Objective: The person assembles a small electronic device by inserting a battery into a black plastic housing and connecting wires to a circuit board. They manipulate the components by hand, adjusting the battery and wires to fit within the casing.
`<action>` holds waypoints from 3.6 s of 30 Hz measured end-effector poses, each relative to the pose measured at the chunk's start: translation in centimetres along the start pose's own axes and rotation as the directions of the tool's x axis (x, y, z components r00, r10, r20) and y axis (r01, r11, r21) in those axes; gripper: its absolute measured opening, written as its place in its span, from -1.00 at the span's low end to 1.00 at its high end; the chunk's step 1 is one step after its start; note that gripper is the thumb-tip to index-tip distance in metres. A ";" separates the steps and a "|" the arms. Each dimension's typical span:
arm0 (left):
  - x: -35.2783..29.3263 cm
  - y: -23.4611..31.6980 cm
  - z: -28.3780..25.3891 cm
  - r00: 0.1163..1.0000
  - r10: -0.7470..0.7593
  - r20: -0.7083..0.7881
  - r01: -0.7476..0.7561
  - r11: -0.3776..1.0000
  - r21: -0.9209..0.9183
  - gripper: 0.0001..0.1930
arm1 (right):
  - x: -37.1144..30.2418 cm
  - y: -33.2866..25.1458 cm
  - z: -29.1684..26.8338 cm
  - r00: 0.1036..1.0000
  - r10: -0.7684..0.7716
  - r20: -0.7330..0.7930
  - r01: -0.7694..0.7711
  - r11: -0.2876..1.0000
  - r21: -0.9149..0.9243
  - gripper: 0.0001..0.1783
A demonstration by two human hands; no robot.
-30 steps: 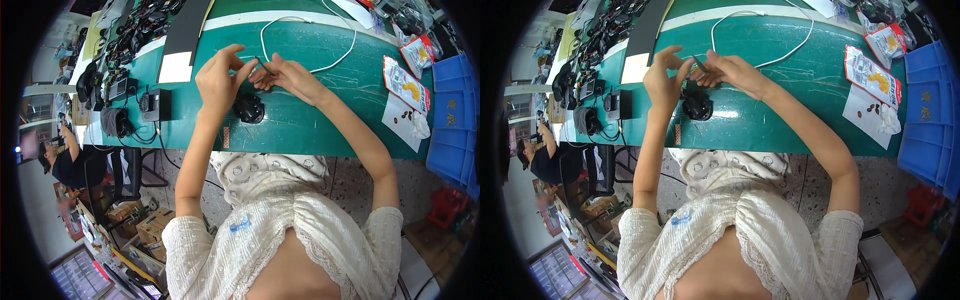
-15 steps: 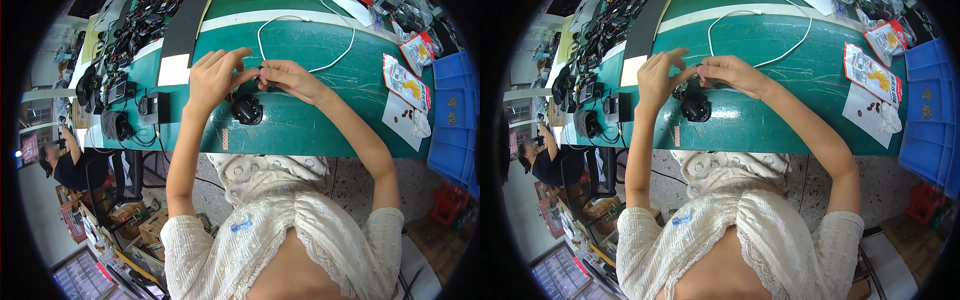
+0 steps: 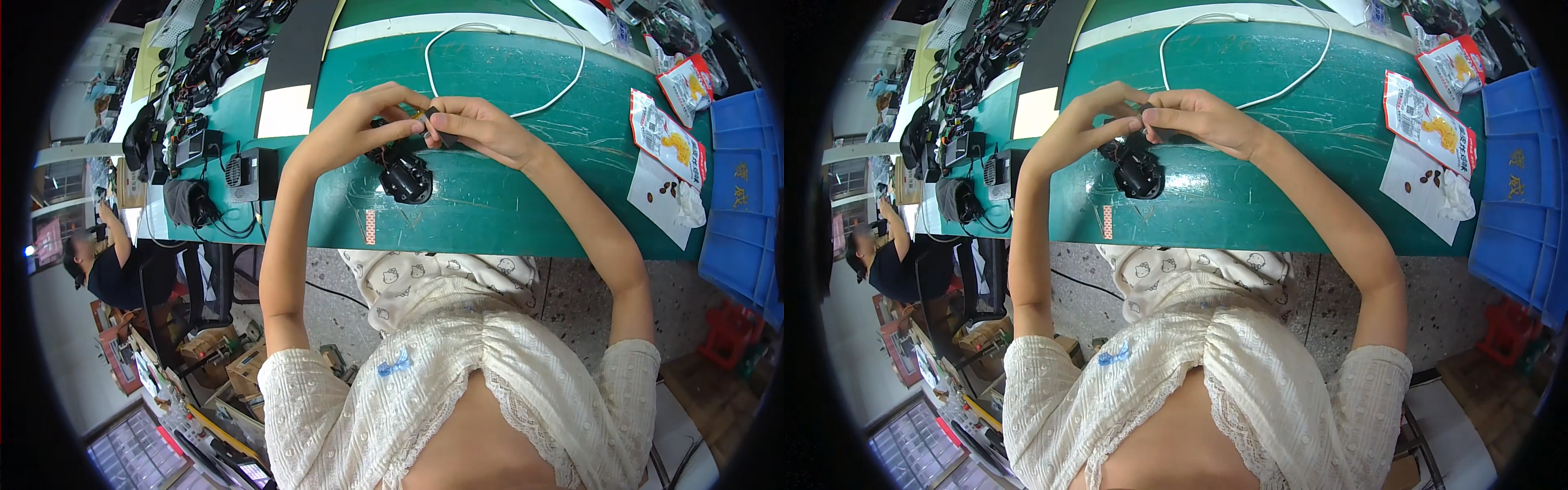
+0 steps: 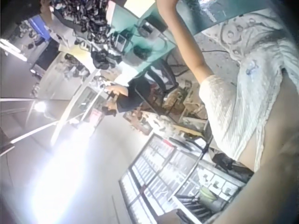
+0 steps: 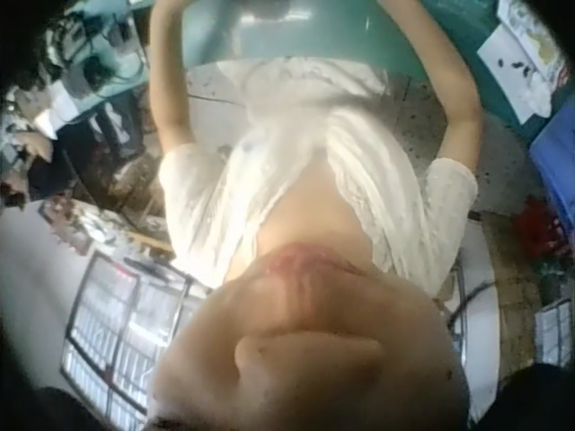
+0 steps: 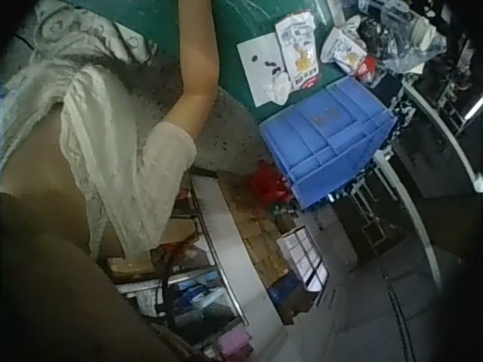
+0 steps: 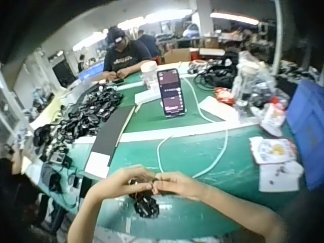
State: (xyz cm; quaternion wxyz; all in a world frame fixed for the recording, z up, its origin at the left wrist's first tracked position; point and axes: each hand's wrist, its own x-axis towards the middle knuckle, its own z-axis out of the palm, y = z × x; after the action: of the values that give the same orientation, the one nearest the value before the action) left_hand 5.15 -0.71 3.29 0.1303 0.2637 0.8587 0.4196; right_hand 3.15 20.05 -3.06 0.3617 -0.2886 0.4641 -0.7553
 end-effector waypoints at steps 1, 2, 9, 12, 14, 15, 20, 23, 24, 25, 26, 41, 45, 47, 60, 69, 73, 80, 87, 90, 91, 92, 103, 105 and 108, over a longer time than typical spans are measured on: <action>0.1 0.0 -0.1 0.999 -0.037 0.023 0.038 0.999 -0.037 -0.75 | 0.0 0.1 -0.1 1.000 0.001 0.004 -0.001 1.000 0.000 -0.74; 0.2 0.1 -0.4 0.998 -0.036 0.051 0.038 0.998 -0.043 -0.76 | 0.0 0.0 -0.1 1.000 0.001 -0.006 -0.001 1.000 0.005 -0.74; -0.3 -0.9 -0.9 0.983 -0.126 -0.136 0.090 0.965 -0.244 -0.87 | -0.4 -1.5 0.9 0.945 -0.134 -0.298 0.082 0.980 -0.181 -0.77; 0.1 -1.6 -0.3 0.956 -0.145 -0.254 0.041 0.926 -0.376 -0.90 | -0.5 -2.1 0.8 0.890 -0.226 -0.395 0.131 0.959 -0.252 -0.80; 1.2 -1.7 0.4 0.954 -0.164 -0.252 0.025 0.879 -0.477 -0.92 | -0.6 -2.1 0.3 0.873 -0.240 -0.426 0.115 0.947 -0.299 -0.81; 1.6 -1.6 0.6 0.954 -0.164 -0.250 0.021 0.870 -0.493 -0.92 | -0.5 -1.6 0.0 0.872 -0.234 -0.431 0.096 0.943 -0.318 -0.82; 2.7 -1.5 1.8 0.946 -0.186 -0.266 0.004 0.827 -0.562 -0.89 | -0.3 -0.7 -0.1 0.874 -0.242 -0.422 0.046 0.905 -0.422 -0.77; 2.8 -1.7 2.2 0.943 -0.200 -0.266 0.018 0.829 -0.559 -0.75 | -0.4 -0.4 0.3 0.839 -0.331 -0.433 0.094 0.870 -0.484 -0.78; 2.8 -1.6 2.3 0.941 -0.199 -0.275 0.011 0.828 -0.561 -0.73 | -0.3 -0.4 0.4 0.830 -0.348 -0.436 0.099 0.861 -0.499 -0.79; 2.7 -1.6 2.5 0.938 -0.200 -0.285 0.005 0.827 -0.562 -0.72 | -0.3 -0.5 0.6 0.822 -0.364 -0.438 0.104 0.852 -0.513 -0.79; 2.6 -1.7 2.7 0.935 -0.185 -0.303 -0.008 0.842 -0.539 -0.71 | -0.3 -0.6 0.8 0.815 -0.379 -0.439 0.108 0.843 -0.527 -0.80; 1.7 -1.4 5.0 0.936 -0.189 -0.298 -0.029 0.800 -0.599 -0.77 | -0.5 -1.2 2.2 0.818 -0.345 -0.461 -0.036 0.768 -0.640 -0.86; 1.6 -1.0 4.8 0.960 -0.196 -0.202 0.035 0.795 -0.606 -0.69 | -0.6 -1.3 1.9 0.809 -0.347 -0.475 -0.054 0.760 -0.648 -0.87; 1.7 -0.9 5.1 0.961 -0.190 -0.201 0.029 0.791 -0.611 -0.65 | -0.7 -1.5 1.9 0.804 -0.341 -0.487 -0.103 0.728 -0.678 -0.88; 1.4 -0.5 4.9 0.958 -0.214 -0.193 0.083 0.845 -0.528 -0.66 | -0.8 -1.1 2.0 0.766 -0.419 -0.487 -0.135 0.635 -0.760 -0.89; 1.5 -1.2 5.3 0.948 -0.152 -0.280 0.001 0.879 -0.477 -0.66 | -0.8 -0.6 1.9 0.751 -0.426 -0.505 -0.133 0.652 -0.746 -0.90; 1.5 -1.3 5.3 0.950 -0.152 -0.273 0.010 0.888 -0.460 -0.66 | -0.9 -0.6 1.9 0.748 -0.437 -0.500 -0.137 0.635 -0.761 -0.90; 1.5 -1.3 5.5 0.952 -0.150 -0.267 0.015 0.894 -0.449 -0.66 | -0.7 -0.7 2.0 0.742 -0.483 -0.464 -0.118 0.587 -0.801 -0.91; 1.6 -1.4 5.5 0.950 -0.143 -0.276 0.017 0.911 -0.412 -0.66 | -0.7 -0.9 1.8 0.761 -0.491 -0.424 -0.114 0.542 -0.833 -0.91; 1.6 -1.4 5.6 0.947 -0.151 -0.283 0.023 0.912 -0.410 -0.66 | -0.7 -0.9 1.6 0.769 -0.494 -0.406 -0.100 0.533 -0.840 -0.91; 1.6 -1.3 5.6 0.947 -0.153 -0.283 0.025 0.912 -0.410 -0.66 | -0.7 -0.9 1.5 0.770 -0.493 -0.405 -0.097 0.537 -0.838 -0.91; 1.6 -1.3 5.5 0.947 -0.155 -0.282 0.026 0.911 -0.411 -0.66 | -0.7 -0.9 1.5 0.771 -0.491 -0.405 -0.094 0.541 -0.835 -0.91; 1.5 -1.4 5.6 0.945 -0.149 -0.292 0.025 0.921 -0.390 -0.63 | -0.9 -1.2 1.6 0.790 -0.380 -0.481 -0.118 0.676 -0.727 -0.89; 1.6 -1.3 5.7 0.944 -0.132 -0.303 0.011 0.929 -0.370 -0.63 | -1.0 -1.3 1.7 0.791 -0.333 -0.513 -0.128 0.729 -0.673 -0.87; 1.6 -1.4 5.6 0.945 -0.124 -0.302 0.010 0.935 -0.354 -0.63 | -1.0 -1.8 1.8 0.797 -0.280 -0.535 -0.143 0.773 -0.618 -0.86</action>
State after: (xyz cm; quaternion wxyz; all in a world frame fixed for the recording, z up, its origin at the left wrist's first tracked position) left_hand 5.87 3.13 -1.29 0.0486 0.1354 0.7892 0.5971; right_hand 4.64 20.53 -0.84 0.0484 -0.1562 0.7674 -0.6199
